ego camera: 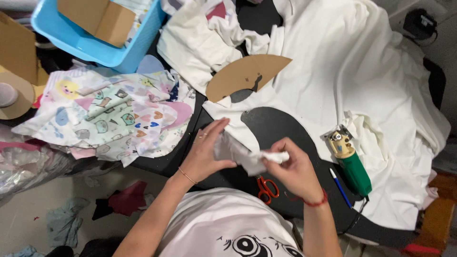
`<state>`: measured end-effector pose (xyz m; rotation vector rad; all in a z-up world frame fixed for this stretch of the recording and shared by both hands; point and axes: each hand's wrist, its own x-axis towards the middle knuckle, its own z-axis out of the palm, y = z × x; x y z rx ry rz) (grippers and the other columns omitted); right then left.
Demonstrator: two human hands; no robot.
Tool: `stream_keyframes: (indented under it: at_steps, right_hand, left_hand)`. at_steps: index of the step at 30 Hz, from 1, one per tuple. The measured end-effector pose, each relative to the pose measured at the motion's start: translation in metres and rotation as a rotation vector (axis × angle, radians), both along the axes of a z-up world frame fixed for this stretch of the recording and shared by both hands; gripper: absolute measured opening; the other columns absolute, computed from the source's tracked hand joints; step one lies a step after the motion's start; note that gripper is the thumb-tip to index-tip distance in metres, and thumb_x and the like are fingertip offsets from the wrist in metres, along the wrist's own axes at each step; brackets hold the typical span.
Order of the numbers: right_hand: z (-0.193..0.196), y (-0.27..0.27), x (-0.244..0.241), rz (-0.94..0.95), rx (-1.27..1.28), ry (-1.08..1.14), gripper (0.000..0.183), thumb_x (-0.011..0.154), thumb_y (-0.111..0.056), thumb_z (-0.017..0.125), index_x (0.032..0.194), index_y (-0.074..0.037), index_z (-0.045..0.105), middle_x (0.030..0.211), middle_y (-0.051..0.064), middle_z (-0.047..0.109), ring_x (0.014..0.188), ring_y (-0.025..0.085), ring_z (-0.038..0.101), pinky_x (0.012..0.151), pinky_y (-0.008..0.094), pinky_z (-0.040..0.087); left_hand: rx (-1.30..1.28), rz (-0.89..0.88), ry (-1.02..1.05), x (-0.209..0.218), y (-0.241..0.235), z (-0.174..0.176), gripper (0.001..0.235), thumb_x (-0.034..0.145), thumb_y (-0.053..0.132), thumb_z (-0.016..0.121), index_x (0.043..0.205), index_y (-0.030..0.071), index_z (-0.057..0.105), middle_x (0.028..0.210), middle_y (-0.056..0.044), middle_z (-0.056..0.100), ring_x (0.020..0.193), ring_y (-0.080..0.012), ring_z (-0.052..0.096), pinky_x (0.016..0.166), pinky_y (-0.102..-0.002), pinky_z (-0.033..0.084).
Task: Tracing a pattern onto fabric and cutting it out using a rotary cutter and scissors
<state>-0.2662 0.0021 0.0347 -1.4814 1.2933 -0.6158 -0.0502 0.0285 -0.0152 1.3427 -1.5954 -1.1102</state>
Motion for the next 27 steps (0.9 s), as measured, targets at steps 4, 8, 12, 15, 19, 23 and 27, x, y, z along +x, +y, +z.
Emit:
stream_keyframes:
  at_steps: [4, 8, 12, 15, 19, 23, 27]
  right_hand:
    - [0.042, 0.004, 0.008, 0.033, -0.047, -0.088, 0.021, 0.061, 0.004, 0.069, 0.079, -0.001, 0.059, 0.060, 0.008, 0.060, 0.054, 0.008, 0.048, 0.044, 0.019, 0.038]
    - [0.034, -0.008, -0.003, -0.139, -0.033, -0.154, 0.041, 0.069, 0.001, 0.065, 0.106, 0.000, 0.049, 0.080, 0.008, 0.058, 0.068, 0.009, 0.053, 0.058, 0.018, 0.046]
    - [0.017, -0.014, 0.018, -0.023, 0.045, 0.031, 0.038, 0.074, -0.005, 0.060, 0.110, -0.011, 0.050, 0.067, -0.005, 0.034, 0.057, 0.004, 0.028, 0.049, 0.015, 0.028]
    - [-0.002, -0.010, 0.034, 0.081, 0.192, 0.152, 0.050, 0.071, -0.010, 0.063, 0.118, -0.014, 0.047, 0.089, 0.006, 0.048, 0.062, 0.006, 0.044, 0.062, 0.018, 0.040]
    - [0.023, -0.003, 0.074, 0.314, 0.042, 0.009, 0.066, 0.067, -0.034, 0.063, 0.124, -0.013, 0.038, 0.120, 0.006, 0.046, 0.112, 0.017, 0.046, 0.090, 0.032, 0.042]
    - [0.051, 0.011, 0.123, 0.680, 0.234, -0.238, 0.084, 0.063, -0.049, 0.068, 0.126, -0.005, 0.032, 0.114, 0.011, 0.056, 0.104, 0.015, 0.052, 0.089, 0.030, 0.040]
    - [0.054, 0.025, 0.201, 0.748, -0.014, 0.204, 0.031, 0.075, -0.019, 0.064, 0.105, -0.014, 0.060, 0.058, -0.004, 0.052, 0.043, 0.008, 0.033, 0.041, 0.022, 0.032]
  left_hand:
    - [-0.040, 0.000, 0.092, -0.005, 0.010, 0.000, 0.069, 0.051, 0.029, 0.080, 0.113, 0.012, 0.054, 0.091, -0.005, 0.063, 0.099, -0.0235, 0.053, 0.097, -0.059, 0.007]
    - [-0.003, -0.060, 0.227, -0.008, 0.036, 0.018, 0.023, 0.065, 0.028, 0.073, 0.071, 0.009, 0.061, 0.065, -0.007, 0.059, 0.071, -0.0290, 0.059, 0.083, -0.045, 0.040]
    - [0.118, 0.015, 0.121, -0.011, 0.061, 0.051, 0.023, 0.078, 0.034, 0.058, 0.078, 0.010, 0.058, 0.061, 0.002, 0.048, 0.050, -0.0113, 0.040, 0.049, -0.026, 0.033]
    - [0.154, 0.176, 0.124, -0.006, 0.082, 0.055, 0.019, 0.082, 0.031, 0.054, 0.079, 0.012, 0.053, 0.054, 0.003, 0.042, 0.045, -0.0098, 0.037, 0.047, -0.026, 0.033]
    - [0.255, 0.279, 0.154, 0.015, 0.098, 0.059, 0.019, 0.081, 0.032, 0.057, 0.083, 0.013, 0.052, 0.053, 0.003, 0.034, 0.046, -0.0107, 0.033, 0.048, -0.024, 0.031]
    - [0.347, 0.315, 0.214, 0.061, 0.096, 0.067, 0.020, 0.079, 0.029, 0.058, 0.090, 0.014, 0.048, 0.056, 0.002, 0.048, 0.046, -0.0125, 0.037, 0.050, -0.023, 0.036]
    - [0.304, 0.389, 0.141, 0.139, 0.096, 0.081, 0.029, 0.076, 0.034, 0.056, 0.099, 0.018, 0.050, 0.072, 0.006, 0.070, 0.054, -0.0092, 0.060, 0.053, -0.021, 0.044]
